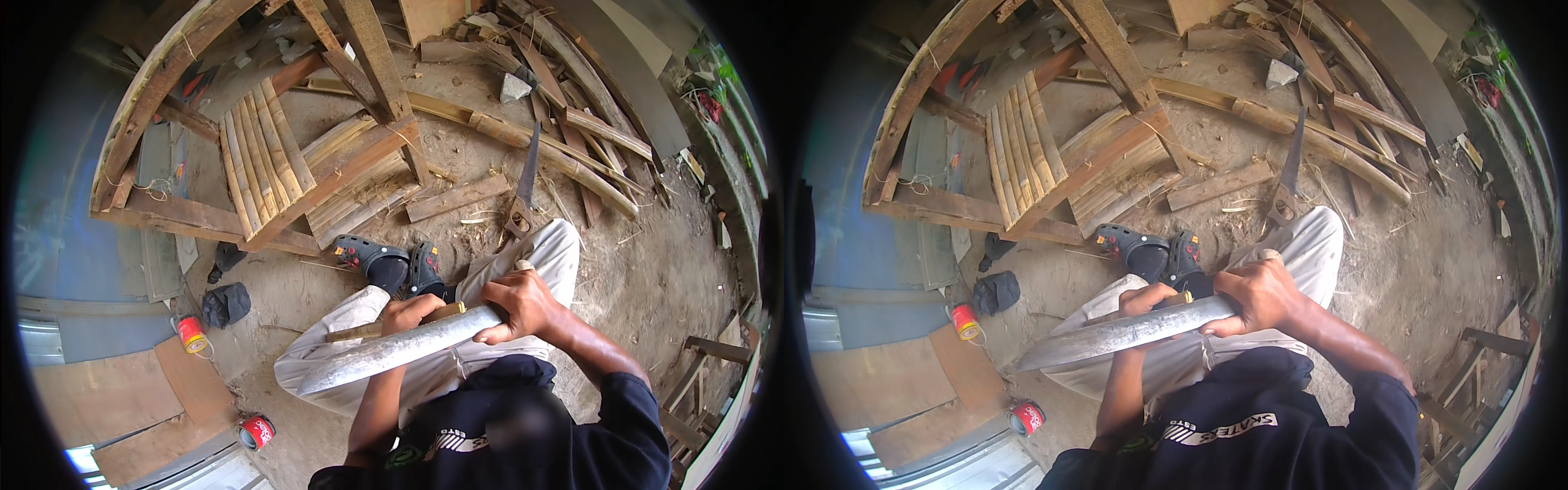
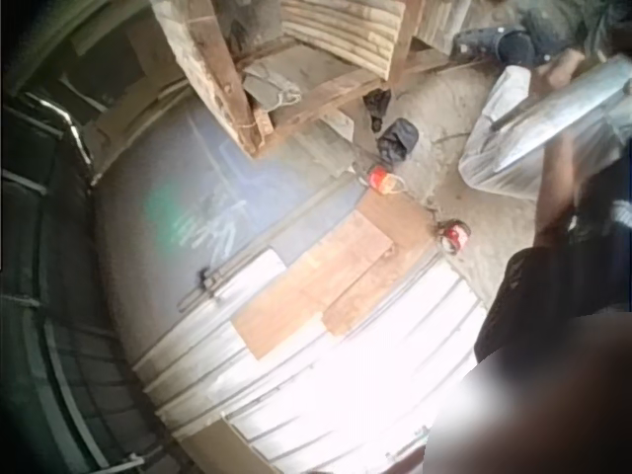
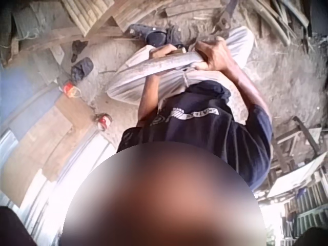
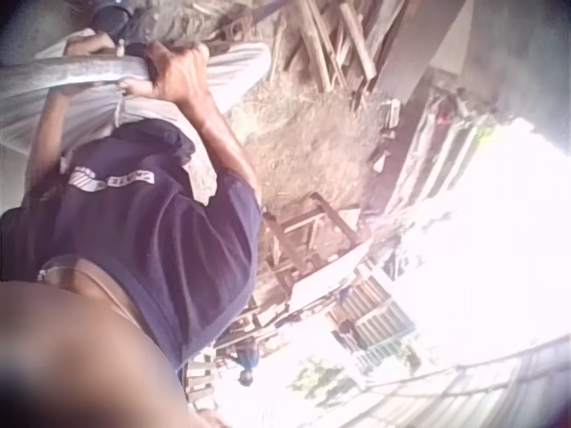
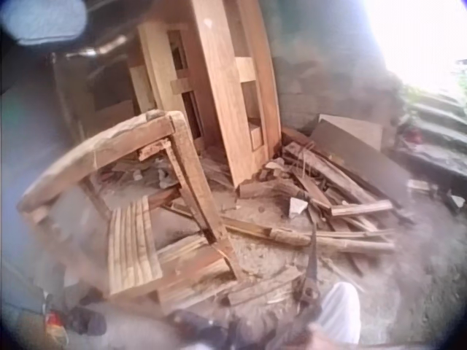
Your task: The person assembles a wooden structure by fitting slats into a frame, hammering nails to secure them, and using a saw to trim a bamboo stick. The person works on the floor, handling wood pieces and tools to build the structure.
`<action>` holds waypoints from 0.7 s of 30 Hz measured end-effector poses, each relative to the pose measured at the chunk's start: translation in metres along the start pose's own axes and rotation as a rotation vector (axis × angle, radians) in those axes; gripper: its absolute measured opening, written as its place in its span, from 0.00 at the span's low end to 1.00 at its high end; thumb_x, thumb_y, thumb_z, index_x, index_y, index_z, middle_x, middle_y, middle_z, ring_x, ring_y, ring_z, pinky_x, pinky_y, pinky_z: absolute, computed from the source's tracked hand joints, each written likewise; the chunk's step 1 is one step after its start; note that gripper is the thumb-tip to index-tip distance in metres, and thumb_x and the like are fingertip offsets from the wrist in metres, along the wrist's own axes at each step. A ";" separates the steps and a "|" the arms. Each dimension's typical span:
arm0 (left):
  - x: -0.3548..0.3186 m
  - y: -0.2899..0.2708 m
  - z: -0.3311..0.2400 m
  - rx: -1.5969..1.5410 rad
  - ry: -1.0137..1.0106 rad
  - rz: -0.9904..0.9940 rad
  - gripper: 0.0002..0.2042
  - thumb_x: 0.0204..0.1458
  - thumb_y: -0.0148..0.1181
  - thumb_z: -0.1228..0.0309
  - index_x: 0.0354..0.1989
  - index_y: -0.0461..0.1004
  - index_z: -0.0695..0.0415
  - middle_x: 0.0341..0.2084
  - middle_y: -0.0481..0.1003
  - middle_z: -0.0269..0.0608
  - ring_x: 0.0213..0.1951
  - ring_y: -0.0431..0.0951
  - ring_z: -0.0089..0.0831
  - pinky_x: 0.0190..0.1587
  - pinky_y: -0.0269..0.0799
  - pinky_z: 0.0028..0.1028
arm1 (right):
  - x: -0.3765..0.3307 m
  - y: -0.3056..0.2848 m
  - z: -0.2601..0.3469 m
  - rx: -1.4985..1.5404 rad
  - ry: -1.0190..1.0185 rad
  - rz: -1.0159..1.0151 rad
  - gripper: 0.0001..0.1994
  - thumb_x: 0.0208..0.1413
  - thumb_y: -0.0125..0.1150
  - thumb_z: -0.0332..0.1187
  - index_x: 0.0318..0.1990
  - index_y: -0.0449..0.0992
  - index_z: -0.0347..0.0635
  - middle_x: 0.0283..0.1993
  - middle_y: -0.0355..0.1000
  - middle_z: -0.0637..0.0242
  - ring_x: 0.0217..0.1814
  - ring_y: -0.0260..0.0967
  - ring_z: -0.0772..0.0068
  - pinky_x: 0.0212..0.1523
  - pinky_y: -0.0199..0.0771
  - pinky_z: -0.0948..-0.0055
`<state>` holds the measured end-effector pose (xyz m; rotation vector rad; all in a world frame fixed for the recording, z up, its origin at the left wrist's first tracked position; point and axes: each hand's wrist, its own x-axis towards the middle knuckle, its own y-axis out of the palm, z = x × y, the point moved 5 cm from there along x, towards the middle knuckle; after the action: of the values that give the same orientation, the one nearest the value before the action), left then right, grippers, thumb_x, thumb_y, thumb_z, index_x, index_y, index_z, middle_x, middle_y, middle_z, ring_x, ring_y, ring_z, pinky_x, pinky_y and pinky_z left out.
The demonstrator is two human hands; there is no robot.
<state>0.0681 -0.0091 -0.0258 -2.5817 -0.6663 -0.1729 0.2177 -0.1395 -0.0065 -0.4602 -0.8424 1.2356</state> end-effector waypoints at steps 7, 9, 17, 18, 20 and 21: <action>-0.013 -0.018 -0.019 -0.289 0.127 -0.067 0.17 0.40 0.69 0.58 0.24 0.73 0.59 0.14 0.68 0.33 0.15 0.69 0.25 0.18 0.61 0.25 | -0.026 0.008 -0.082 -0.030 0.415 -0.015 0.32 0.53 0.54 0.65 0.24 0.76 0.39 0.22 0.74 0.60 0.19 0.71 0.60 0.25 0.70 0.60; -0.022 -0.032 -0.031 -0.497 0.313 -0.128 0.18 0.44 0.66 0.56 0.21 0.70 0.59 0.09 0.63 0.30 0.11 0.62 0.22 0.14 0.54 0.24 | -0.034 -0.016 -0.133 0.083 0.919 -0.156 0.31 0.59 0.51 0.59 0.26 0.77 0.34 0.22 0.75 0.54 0.20 0.72 0.60 0.26 0.72 0.61; -0.002 -0.021 0.001 -0.363 0.030 -0.222 0.20 0.48 0.61 0.52 0.24 0.71 0.61 0.14 0.66 0.31 0.17 0.63 0.20 0.20 0.56 0.23 | -0.018 -0.001 -0.046 0.138 0.423 -0.050 0.28 0.54 0.56 0.59 0.29 0.75 0.35 0.17 0.69 0.55 0.17 0.71 0.60 0.22 0.70 0.58; -0.001 -0.019 0.000 -0.354 0.057 -0.221 0.20 0.48 0.61 0.53 0.25 0.71 0.61 0.15 0.67 0.31 0.17 0.64 0.20 0.21 0.57 0.23 | -0.010 -0.001 -0.027 0.130 0.290 -0.013 0.28 0.51 0.58 0.59 0.29 0.75 0.36 0.17 0.69 0.56 0.17 0.71 0.58 0.21 0.71 0.58; 0.005 -0.018 -0.004 -0.248 0.155 -0.174 0.16 0.48 0.64 0.58 0.26 0.73 0.61 0.19 0.71 0.30 0.20 0.67 0.20 0.23 0.60 0.22 | 0.006 -0.001 0.005 0.184 0.142 -0.015 0.27 0.49 0.61 0.59 0.29 0.75 0.37 0.16 0.68 0.58 0.16 0.70 0.54 0.20 0.70 0.59; 0.003 -0.014 -0.002 -0.267 0.058 -0.144 0.15 0.48 0.65 0.60 0.27 0.73 0.60 0.19 0.71 0.30 0.21 0.68 0.20 0.24 0.61 0.22 | 0.014 -0.004 0.018 0.172 0.068 -0.020 0.26 0.46 0.64 0.58 0.29 0.75 0.38 0.15 0.67 0.60 0.16 0.70 0.54 0.19 0.69 0.60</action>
<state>0.0636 0.0022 -0.0177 -2.7675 -0.8593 -0.4064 0.2074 -0.1300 0.0117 -0.3520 -0.6751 1.2555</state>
